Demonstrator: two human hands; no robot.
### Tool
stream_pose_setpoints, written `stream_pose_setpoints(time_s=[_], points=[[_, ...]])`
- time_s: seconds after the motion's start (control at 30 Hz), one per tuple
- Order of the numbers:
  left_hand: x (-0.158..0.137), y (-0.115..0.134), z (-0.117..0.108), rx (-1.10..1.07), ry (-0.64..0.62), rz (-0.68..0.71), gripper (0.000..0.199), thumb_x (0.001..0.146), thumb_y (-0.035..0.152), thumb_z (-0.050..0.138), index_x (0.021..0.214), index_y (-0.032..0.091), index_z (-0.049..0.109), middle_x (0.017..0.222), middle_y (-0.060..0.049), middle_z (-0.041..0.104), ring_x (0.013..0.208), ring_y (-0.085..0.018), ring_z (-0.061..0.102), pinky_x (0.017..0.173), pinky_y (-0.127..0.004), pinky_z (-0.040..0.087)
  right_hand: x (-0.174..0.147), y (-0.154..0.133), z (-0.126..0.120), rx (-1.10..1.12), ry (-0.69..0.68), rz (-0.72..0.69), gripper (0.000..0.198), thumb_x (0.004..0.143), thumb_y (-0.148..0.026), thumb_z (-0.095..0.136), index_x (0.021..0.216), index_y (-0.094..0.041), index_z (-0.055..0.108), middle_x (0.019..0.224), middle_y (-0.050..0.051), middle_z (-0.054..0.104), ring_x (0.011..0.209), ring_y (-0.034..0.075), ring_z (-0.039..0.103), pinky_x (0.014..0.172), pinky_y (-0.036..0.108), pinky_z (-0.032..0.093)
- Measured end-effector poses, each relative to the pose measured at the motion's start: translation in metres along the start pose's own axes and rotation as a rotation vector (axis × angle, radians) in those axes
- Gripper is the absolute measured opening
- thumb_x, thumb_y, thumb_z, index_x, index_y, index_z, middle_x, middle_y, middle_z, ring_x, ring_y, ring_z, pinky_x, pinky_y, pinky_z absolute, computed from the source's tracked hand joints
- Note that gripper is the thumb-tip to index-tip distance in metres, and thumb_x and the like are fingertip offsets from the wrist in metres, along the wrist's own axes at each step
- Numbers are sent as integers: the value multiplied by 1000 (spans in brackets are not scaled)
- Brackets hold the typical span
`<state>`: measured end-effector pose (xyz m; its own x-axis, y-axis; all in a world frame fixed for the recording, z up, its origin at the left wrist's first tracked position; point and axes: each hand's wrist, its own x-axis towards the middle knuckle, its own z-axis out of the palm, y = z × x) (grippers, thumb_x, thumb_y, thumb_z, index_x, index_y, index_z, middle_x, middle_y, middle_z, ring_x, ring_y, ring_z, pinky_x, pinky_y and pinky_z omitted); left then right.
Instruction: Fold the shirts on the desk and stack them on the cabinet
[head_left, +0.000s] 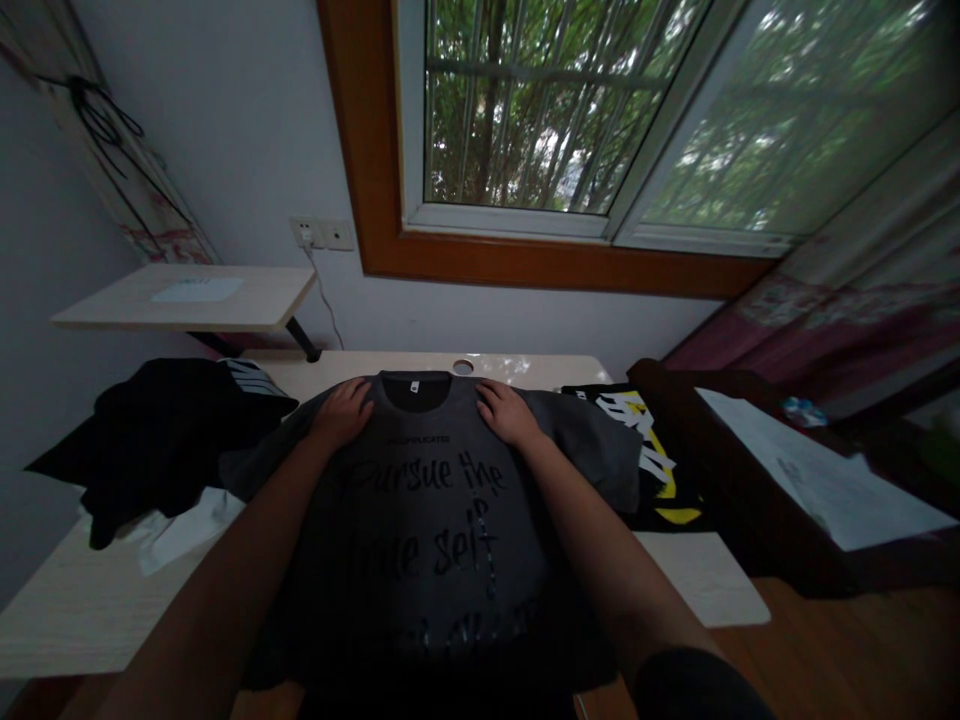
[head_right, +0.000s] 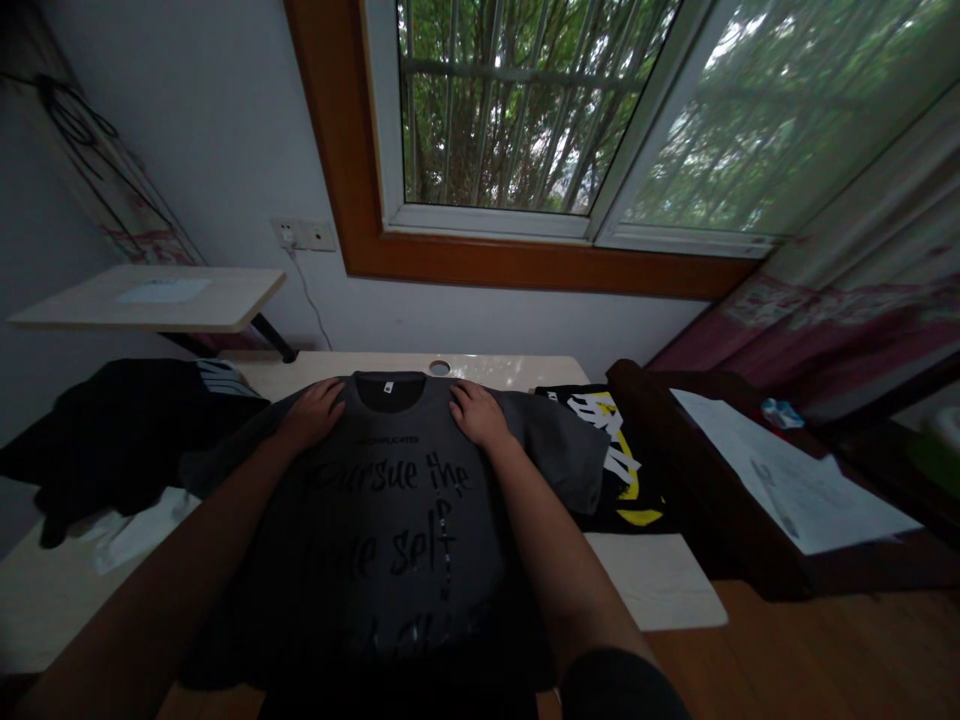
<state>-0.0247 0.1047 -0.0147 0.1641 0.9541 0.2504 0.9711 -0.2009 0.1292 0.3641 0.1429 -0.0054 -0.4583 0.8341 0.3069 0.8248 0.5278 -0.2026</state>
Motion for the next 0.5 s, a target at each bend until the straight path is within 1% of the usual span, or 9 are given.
stream_pose_setpoints(time_s=[0.13, 0.23, 0.4, 0.5], points=[[6, -4, 0, -2, -37, -10, 53, 100, 43, 35, 146, 19, 49, 155, -11, 46, 142, -27, 44, 119, -43, 34, 5, 7, 1, 9, -22, -22, 47, 102, -38, 45, 143, -17, 57, 147, 13, 55, 136, 26, 50, 118, 43, 38], [7, -4, 0, 8, -60, -12, 55, 100, 45, 35, 147, 19, 47, 157, -12, 44, 143, -27, 43, 119, -44, 32, 5, 11, 1, 19, -32, -32, 48, 102, -39, 45, 145, -18, 55, 148, 13, 53, 137, 26, 49, 118, 44, 37], [4, -3, 1, 43, -53, 1, 56, 101, 46, 36, 148, 19, 47, 158, -12, 43, 145, -27, 40, 121, -45, 30, -1, 14, 3, 3, -47, -53, 50, 102, -39, 45, 147, -18, 53, 153, 12, 50, 141, 26, 46, 120, 45, 35], [1, -2, 2, 65, -58, 13, 57, 101, 45, 35, 150, 17, 45, 160, -13, 40, 148, -28, 36, 123, -47, 26, -7, 12, 4, -21, -60, -37, 50, 103, -40, 44, 148, -19, 51, 157, 11, 46, 145, 27, 42, 121, 49, 32]])
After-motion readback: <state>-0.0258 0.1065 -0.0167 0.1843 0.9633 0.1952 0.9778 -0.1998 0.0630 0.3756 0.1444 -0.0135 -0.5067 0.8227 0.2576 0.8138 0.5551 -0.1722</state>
